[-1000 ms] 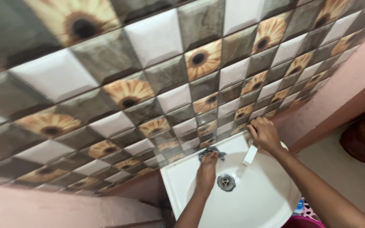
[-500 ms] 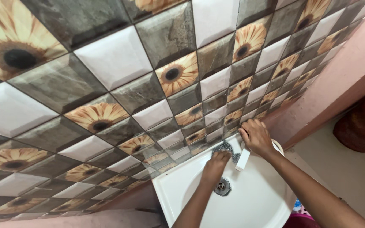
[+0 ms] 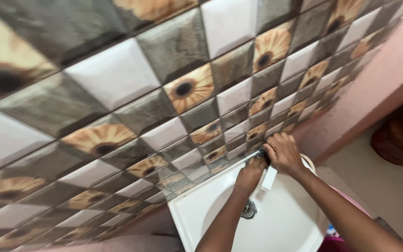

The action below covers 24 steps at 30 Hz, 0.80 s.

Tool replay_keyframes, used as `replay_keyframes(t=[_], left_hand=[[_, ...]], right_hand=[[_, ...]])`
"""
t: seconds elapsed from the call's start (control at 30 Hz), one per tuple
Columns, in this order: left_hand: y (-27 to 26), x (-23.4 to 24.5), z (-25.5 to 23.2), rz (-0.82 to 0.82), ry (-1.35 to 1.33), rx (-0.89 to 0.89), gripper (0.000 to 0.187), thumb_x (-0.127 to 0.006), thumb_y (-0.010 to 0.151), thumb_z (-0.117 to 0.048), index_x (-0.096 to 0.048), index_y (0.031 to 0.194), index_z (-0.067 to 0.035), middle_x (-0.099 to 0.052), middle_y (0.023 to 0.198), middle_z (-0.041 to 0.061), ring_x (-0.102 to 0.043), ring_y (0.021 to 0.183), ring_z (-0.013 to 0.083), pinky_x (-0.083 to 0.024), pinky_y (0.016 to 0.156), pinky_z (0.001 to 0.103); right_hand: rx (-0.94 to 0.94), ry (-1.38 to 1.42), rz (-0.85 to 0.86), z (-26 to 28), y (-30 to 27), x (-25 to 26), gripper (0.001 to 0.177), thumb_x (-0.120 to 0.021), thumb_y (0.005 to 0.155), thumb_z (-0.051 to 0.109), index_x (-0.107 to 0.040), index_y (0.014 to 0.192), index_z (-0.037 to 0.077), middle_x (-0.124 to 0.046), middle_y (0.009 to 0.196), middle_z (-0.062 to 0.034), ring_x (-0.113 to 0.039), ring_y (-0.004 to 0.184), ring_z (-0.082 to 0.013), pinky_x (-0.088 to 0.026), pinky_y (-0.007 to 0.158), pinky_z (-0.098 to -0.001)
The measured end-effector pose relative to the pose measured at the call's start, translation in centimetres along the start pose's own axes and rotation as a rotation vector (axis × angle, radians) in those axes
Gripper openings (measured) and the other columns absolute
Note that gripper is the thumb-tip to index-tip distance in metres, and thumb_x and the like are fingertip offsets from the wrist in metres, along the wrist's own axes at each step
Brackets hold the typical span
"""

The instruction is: The person cleans a small corner sink and its faucet. They use a wire wool pad and liquid soap to scrub the surfaces of the ceramic sink and the chrome-colored faucet by hand.

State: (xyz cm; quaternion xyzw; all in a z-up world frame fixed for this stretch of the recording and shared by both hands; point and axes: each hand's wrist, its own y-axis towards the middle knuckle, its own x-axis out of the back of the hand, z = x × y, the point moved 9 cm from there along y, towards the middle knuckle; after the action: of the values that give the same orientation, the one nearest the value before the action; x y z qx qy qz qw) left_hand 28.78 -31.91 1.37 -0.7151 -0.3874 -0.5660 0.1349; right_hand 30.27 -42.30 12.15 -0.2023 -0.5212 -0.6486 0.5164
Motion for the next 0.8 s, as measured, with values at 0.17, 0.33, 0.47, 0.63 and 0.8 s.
replay_keyframes(t=[0.17, 0.33, 0.47, 0.63, 0.8], left_hand=[[-7.7, 6.0, 2.0, -0.24, 0.004, 0.023, 0.036, -0.058, 0.087, -0.001, -0.068, 0.121, -0.009, -0.068, 0.118, 0.005, -0.064, 0.112, 0.0233, -0.059, 0.081, 0.034], [-18.5, 11.5, 7.7, -0.224, 0.08, 0.285, 0.042, -0.057, 0.087, 0.0, -0.071, 0.124, -0.014, -0.069, 0.117, 0.003, -0.064, 0.108, 0.0235, -0.059, 0.08, 0.033], [-23.4, 14.0, 9.6, -0.153, 0.147, 0.437, 0.037, -0.057, 0.089, 0.001, -0.072, 0.119, -0.012, -0.069, 0.115, 0.006, -0.065, 0.106, 0.0271, -0.06, 0.078, 0.037], [-28.2, 10.9, 7.1, -0.044, 0.11, 0.497, 0.032, -0.054, 0.092, 0.004, -0.072, 0.115, -0.008, -0.068, 0.113, 0.011, -0.068, 0.099, 0.0268, -0.062, 0.074, 0.035], [-34.1, 2.5, 2.8, 0.006, 0.126, 0.235, 0.028, -0.057, 0.088, 0.001, -0.074, 0.108, -0.008, -0.069, 0.115, 0.012, -0.068, 0.099, 0.0257, -0.06, 0.071, 0.034]], right_hand=[[-0.001, -0.033, 0.026, -0.9, -0.4, -1.3, 0.016, -0.064, 0.091, 0.027, -0.064, 0.088, 0.011, -0.059, 0.089, -0.0099, -0.057, 0.094, -0.0317, -0.04, 0.086, -0.0476], [0.012, -0.052, 0.032, -1.5, -0.8, -2.1, 0.019, -0.064, 0.091, 0.03, -0.067, 0.09, 0.012, -0.06, 0.09, -0.0092, -0.057, 0.096, -0.0311, -0.041, 0.089, -0.0485], [-0.016, -0.071, 0.05, -1.2, -1.0, -1.8, 0.02, -0.064, 0.092, 0.031, -0.069, 0.092, 0.012, -0.062, 0.091, -0.0088, -0.058, 0.099, -0.0306, -0.041, 0.092, -0.0484], [-0.033, -0.062, 0.057, -0.9, -1.4, -1.5, 0.023, -0.064, 0.094, 0.032, -0.07, 0.091, 0.01, -0.062, 0.092, -0.0086, -0.058, 0.101, -0.0305, -0.041, 0.095, -0.0482], [-0.036, -0.038, 0.02, -0.9, -1.3, -1.3, 0.023, -0.064, 0.094, 0.032, -0.069, 0.092, 0.01, -0.061, 0.09, -0.0087, -0.058, 0.1, -0.0301, -0.042, 0.097, -0.0471]])
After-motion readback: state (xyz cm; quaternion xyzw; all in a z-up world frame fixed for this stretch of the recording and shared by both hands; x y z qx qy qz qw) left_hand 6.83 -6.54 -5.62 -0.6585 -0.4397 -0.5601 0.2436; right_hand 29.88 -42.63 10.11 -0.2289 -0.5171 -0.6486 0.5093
